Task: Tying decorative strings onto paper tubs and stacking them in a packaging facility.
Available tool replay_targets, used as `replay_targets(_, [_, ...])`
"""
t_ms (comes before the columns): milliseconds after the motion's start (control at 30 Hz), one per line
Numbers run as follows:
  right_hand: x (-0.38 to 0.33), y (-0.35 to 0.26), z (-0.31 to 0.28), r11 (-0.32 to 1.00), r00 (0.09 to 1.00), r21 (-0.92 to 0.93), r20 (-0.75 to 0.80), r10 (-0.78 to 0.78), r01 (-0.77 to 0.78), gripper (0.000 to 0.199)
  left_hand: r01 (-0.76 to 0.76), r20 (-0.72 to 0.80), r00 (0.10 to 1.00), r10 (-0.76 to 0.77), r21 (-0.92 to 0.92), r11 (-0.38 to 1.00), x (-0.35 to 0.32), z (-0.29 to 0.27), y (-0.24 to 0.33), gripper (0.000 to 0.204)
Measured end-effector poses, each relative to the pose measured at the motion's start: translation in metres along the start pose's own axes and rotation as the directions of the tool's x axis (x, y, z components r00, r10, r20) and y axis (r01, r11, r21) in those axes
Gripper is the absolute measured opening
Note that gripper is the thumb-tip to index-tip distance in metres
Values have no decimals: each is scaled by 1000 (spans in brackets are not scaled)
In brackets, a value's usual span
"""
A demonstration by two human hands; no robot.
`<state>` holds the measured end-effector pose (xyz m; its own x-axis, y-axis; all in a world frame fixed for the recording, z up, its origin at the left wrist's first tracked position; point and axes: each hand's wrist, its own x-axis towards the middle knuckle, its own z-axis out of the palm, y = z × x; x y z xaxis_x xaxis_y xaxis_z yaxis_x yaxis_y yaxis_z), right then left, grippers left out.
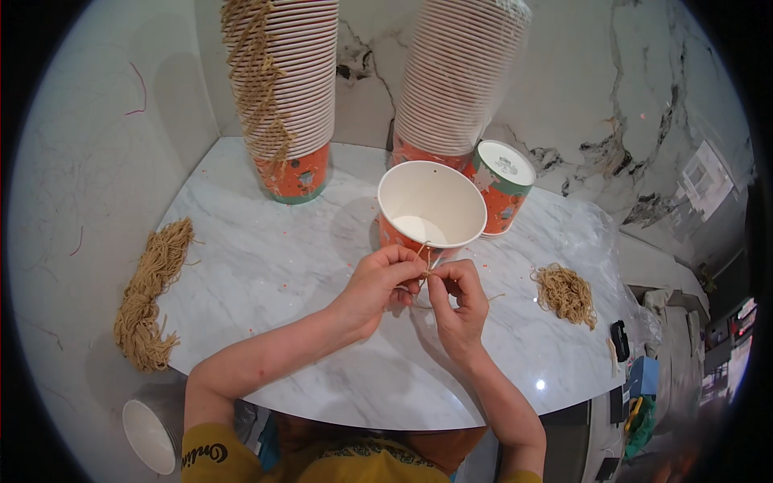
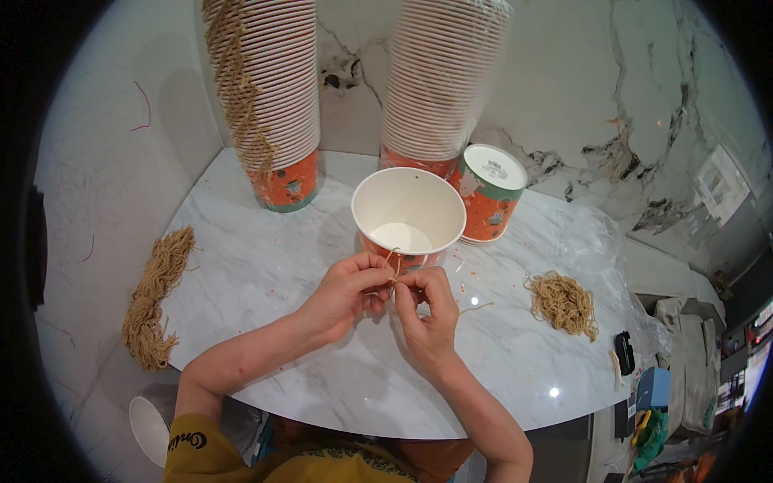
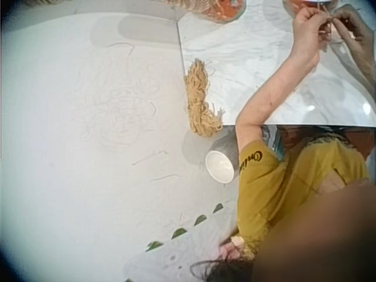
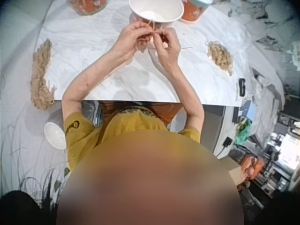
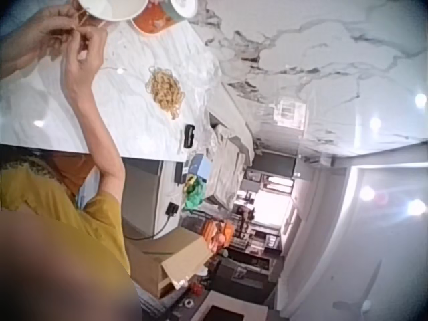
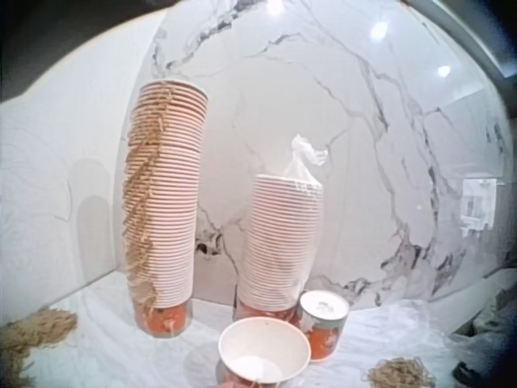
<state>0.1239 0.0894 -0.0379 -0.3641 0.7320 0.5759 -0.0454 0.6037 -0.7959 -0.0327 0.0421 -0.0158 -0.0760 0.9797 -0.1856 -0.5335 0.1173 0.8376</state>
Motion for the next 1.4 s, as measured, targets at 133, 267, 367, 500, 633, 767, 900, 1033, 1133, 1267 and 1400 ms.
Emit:
replay_targets(133, [8, 1, 7, 1000, 1000, -21, 4, -23, 23, 5, -16, -13, 1000, 16, 10, 1000, 3, -5, 4, 9])
replay_targets(267, [18, -6, 15, 990, 997, -123, -4, -72, 71, 6, -49, -49, 997, 52, 72, 996, 5, -8, 9, 10])
replay_targets(367, [25, -9, 21, 965, 983, -205, -41, -176, 164, 10, -157, -67, 982, 175, 218, 963, 9, -9, 5, 6])
replay_targets(500, [33, -12, 25, 864, 944, -411, -28, -329, 289, 11, -296, -14, 951, 308, 237, 925, 11, -11, -1, 4])
replay_targets(633, [33, -8, 24, 819, 925, -486, -54, -376, 305, 12, -519, 74, 792, 606, 604, 605, 5, -4, 2, 7])
replay_targets(767, [32, -8, 21, 824, 922, -486, -85, -378, 292, 12, -568, 330, 538, 776, 822, 44, 1, -4, 1, 13])
replay_targets(900, [33, -16, 15, 784, 930, -535, 6, -369, 314, 17, -556, 471, 403, 785, 807, -199, -2, -2, 3, 19])
replay_targets(1033, [34, -18, 12, 709, 909, -593, 102, -404, 382, 23, -584, 514, 289, 808, 763, -276, 1, -1, 6, 22])
replay_targets(1133, [33, -20, 7, 678, 909, -627, 128, -396, 384, 29, -622, 503, 295, 812, 746, -236, 5, -2, 7, 21])
replay_targets(1267, [32, -18, 9, 702, 918, -602, 147, -369, 379, 25, -658, 360, 477, 802, 751, 54, 2, -8, 6, 17])
replay_targets(1400, [31, -16, 7, 757, 933, -554, 120, -339, 346, 23, -633, 259, 590, 765, 736, 240, 1, -6, 7, 12])
